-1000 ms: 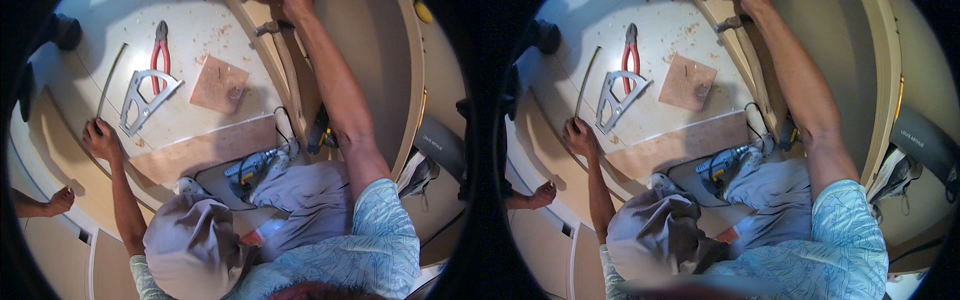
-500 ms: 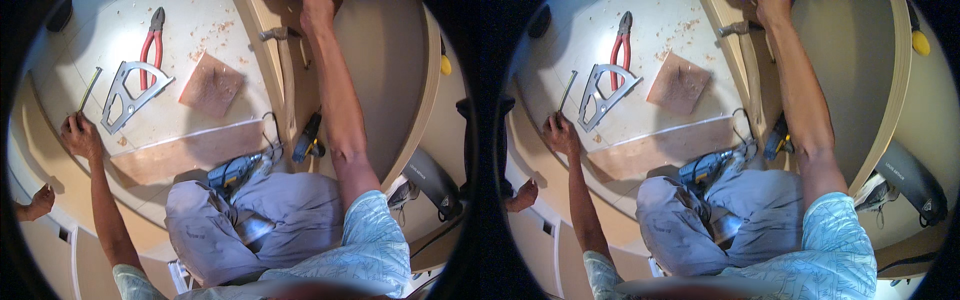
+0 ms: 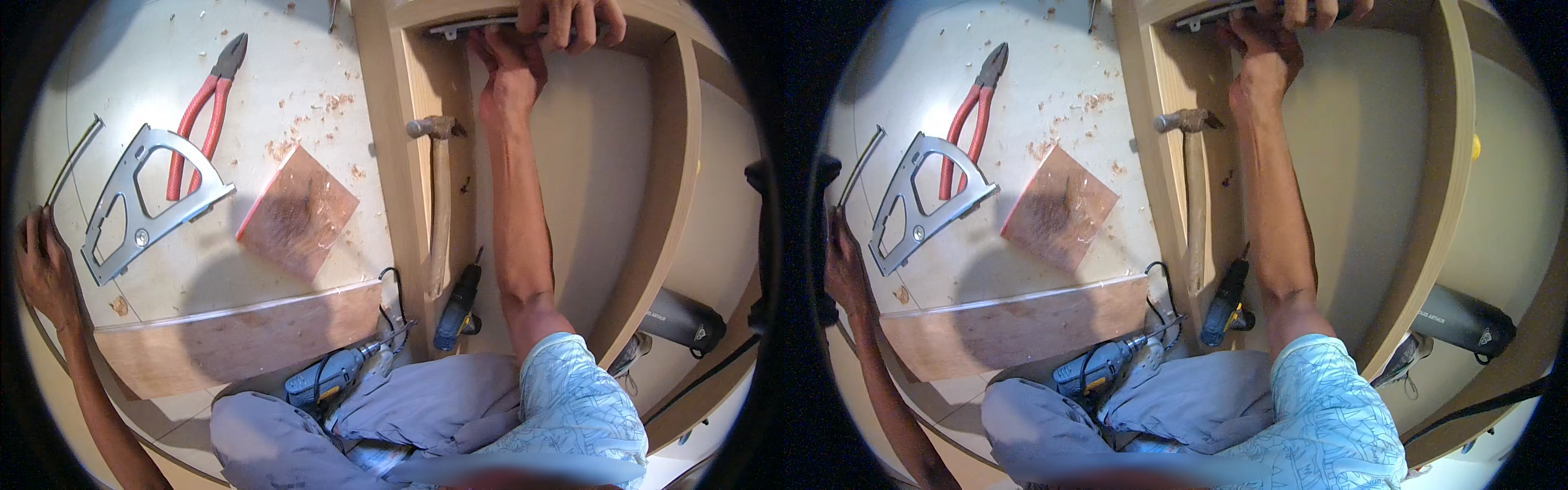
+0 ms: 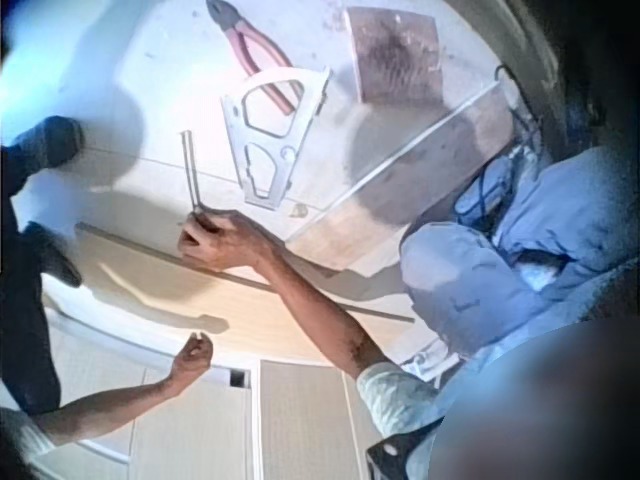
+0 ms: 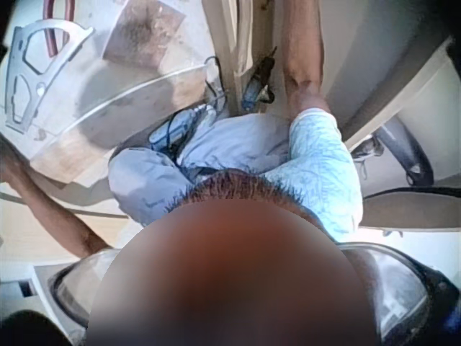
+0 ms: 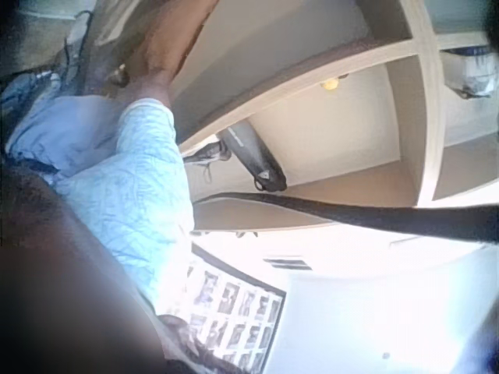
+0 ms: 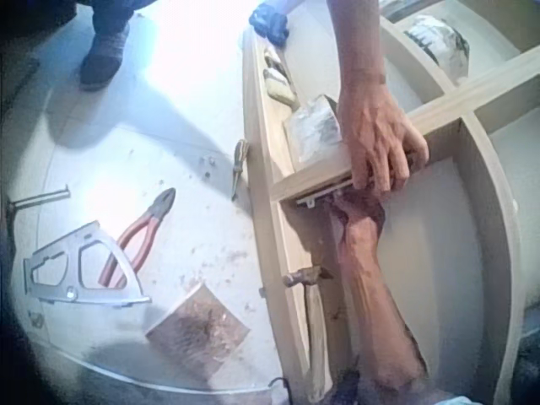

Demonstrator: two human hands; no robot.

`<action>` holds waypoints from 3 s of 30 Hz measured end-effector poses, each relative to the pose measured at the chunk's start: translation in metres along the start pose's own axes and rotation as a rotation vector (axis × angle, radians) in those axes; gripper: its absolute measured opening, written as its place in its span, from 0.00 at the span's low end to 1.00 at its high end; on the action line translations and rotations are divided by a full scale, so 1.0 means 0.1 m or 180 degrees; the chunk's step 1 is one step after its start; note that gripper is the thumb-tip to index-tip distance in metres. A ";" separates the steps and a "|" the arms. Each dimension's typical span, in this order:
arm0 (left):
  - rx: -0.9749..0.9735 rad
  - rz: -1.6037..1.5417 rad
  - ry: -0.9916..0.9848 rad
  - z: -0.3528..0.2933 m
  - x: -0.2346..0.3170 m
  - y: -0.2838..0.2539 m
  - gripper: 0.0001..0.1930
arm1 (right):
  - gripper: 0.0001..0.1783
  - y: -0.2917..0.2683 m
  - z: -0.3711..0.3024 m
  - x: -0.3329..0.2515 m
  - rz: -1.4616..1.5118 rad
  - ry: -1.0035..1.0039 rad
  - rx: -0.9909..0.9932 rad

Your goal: The person measures and marks wooden pieces using a tape measure and pencil while seated on the floor. They align a small wooden block against a larger panel and mark cut lines, then place the block aside.

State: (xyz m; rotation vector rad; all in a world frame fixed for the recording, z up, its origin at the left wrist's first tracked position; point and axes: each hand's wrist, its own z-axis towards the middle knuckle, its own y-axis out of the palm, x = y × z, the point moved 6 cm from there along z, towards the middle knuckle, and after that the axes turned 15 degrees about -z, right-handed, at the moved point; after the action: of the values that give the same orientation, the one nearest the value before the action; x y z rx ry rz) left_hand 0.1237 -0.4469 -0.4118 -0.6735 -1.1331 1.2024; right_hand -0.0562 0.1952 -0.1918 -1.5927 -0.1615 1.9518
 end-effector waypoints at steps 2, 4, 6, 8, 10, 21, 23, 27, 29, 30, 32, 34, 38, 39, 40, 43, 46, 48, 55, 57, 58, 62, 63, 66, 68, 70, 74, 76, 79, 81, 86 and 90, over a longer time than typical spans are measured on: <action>-0.0069 0.0020 0.0282 -0.05 -0.01 0.05 0.13 | 0.12 0.01 -0.01 -0.02 0.0003 -0.0105 -0.0022; 0.0019 -0.0376 -0.0232 -0.04 -0.11 0.02 0.15 | 0.12 0.01 -0.02 0.03 0.0300 0.0084 0.0074; 0.0002 -0.0989 -0.0316 0.03 0.00 -0.09 0.15 | 0.12 0.01 -0.04 0.09 0.0521 0.0243 0.0227; 0.0178 -0.0989 -0.0261 0.17 0.30 -0.36 0.15 | 0.11 0.00 -0.05 0.12 0.0655 0.0330 0.0398; 0.0358 -0.1358 -0.0193 0.33 0.82 -0.58 0.12 | 0.12 0.03 -0.05 0.11 0.0698 0.0264 0.0333; -0.1484 -0.5535 -0.1822 0.68 3.82 0.80 0.10 | 0.11 0.04 -0.03 0.10 0.0431 0.0189 0.0362; -0.1442 -0.5503 -0.1937 0.68 3.94 0.91 0.10 | 0.11 0.00 0.01 0.12 0.0222 0.0113 0.0391; -0.1314 -0.4951 -0.1906 0.62 4.04 1.01 0.09 | 0.10 -0.02 0.03 0.14 0.0291 -0.0059 0.0181; -0.1204 -0.5056 -0.1875 0.61 4.06 1.06 0.09 | 0.11 -0.03 0.04 0.13 0.0118 -0.0099 -0.0026; -0.1188 -0.5145 -0.1990 0.60 4.06 1.11 0.09 | 0.11 -0.04 0.04 0.14 0.0095 -0.0046 -0.0028; -0.1025 -0.5431 -0.2055 0.61 4.04 1.17 0.10 | 0.11 -0.07 0.05 0.15 0.0035 0.0027 -0.0010; -0.0980 -0.5624 -0.2306 0.57 4.00 1.21 0.10 | 0.10 -0.05 0.03 0.12 0.0037 -0.0025 -0.0073; -0.0870 -0.5623 -0.2483 0.48 3.95 1.15 0.07 | 0.10 -0.03 0.02 0.07 0.0090 0.0106 -0.0059; -0.0782 -0.5610 -0.2491 0.47 3.94 1.13 0.07 | 0.10 -0.02 0.02 0.05 0.0094 0.0088 -0.0133; -0.0858 -0.5640 -0.2537 0.45 3.94 1.12 0.05 | 0.10 -0.03 0.01 0.05 0.0061 0.0105 -0.0085; -0.1139 -0.5604 -0.2538 0.44 3.96 1.12 0.04 | 0.10 -0.04 0.00 0.04 -0.0006 0.0211 -0.0024; -0.1101 -0.5660 -0.2575 0.44 3.97 1.12 0.05 | 0.11 -0.07 -0.01 0.02 -0.0114 0.0232 -0.0086; -0.1172 -0.5693 -0.2665 0.42 3.97 1.13 0.05 | 0.12 -0.06 -0.02 0.00 -0.0200 0.0249 -0.0193; -0.1294 -0.5721 -0.2598 0.42 4.00 1.18 0.03 | 0.13 -0.04 -0.08 -0.01 -0.0122 0.0409 0.0097; -0.1159 -0.5808 -0.2610 0.43 4.01 1.16 0.02 | 0.12 -0.02 -0.10 -0.04 -0.0129 0.0313 0.0150; -0.1182 -0.5754 -0.2711 0.42 4.01 1.18 0.02 | 0.12 0.00 -0.10 -0.06 -0.0091 0.0225 0.0132; -0.1180 -0.5774 -0.2538 0.44 4.04 1.15 0.02 | 0.09 0.03 -0.12 -0.07 -0.0179 0.0317 0.0228; -0.1174 -0.5815 -0.2533 0.44 4.03 1.15 0.03 | 0.08 0.03 -0.12 -0.07 -0.0203 0.0328 0.0261; -0.1394 -0.5801 -0.2638 0.40 4.02 1.15 0.03 | 0.07 0.04 -0.11 -0.06 -0.0198 0.0350 0.0216; -0.1456 -0.5847 -0.2624 0.41 4.03 1.14 0.04 | 0.07 0.03 -0.11 -0.05 -0.0151 0.0389 0.0269; -0.1362 -0.5970 -0.2549 0.43 4.02 1.12 0.04 | 0.07 0.04 -0.13 -0.03 -0.0085 0.0419 0.0277; -0.1640 -0.5631 -0.2553 0.44 3.98 1.07 0.05 | 0.06 0.07 -0.13 -0.04 -0.0154 0.0371 0.0281; -0.1435 -0.5266 -0.2161 0.53 3.91 0.95 0.05 | 0.06 0.11 -0.11 -0.06 -0.0186 0.0320 0.0232; -0.1115 -0.4348 -0.1512 0.66 3.82 0.66 0.06 | 0.07 0.19 -0.09 -0.07 0.0096 0.0281 0.0036; -0.1077 -0.3391 -0.1302 0.78 3.75 0.44 0.09 | 0.07 0.18 -0.12 -0.05 0.0290 0.0425 0.0205; -0.0666 -0.1764 -0.0022 1.19 3.91 -0.32 0.08 | 0.09 0.13 -0.14 -0.02 0.0453 0.0321 0.0306; -0.0820 -0.0859 0.0901 1.54 4.16 -0.57 0.11 | 0.10 0.14 -0.03 0.12 -0.0145 0.0135 0.0289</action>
State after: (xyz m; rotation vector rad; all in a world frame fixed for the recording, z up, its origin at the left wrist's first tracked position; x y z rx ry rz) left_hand -0.0148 -0.0908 -0.1795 -0.8277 -1.1064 0.7138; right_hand -0.0597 0.1891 -0.2098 -1.5570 -0.0901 1.8626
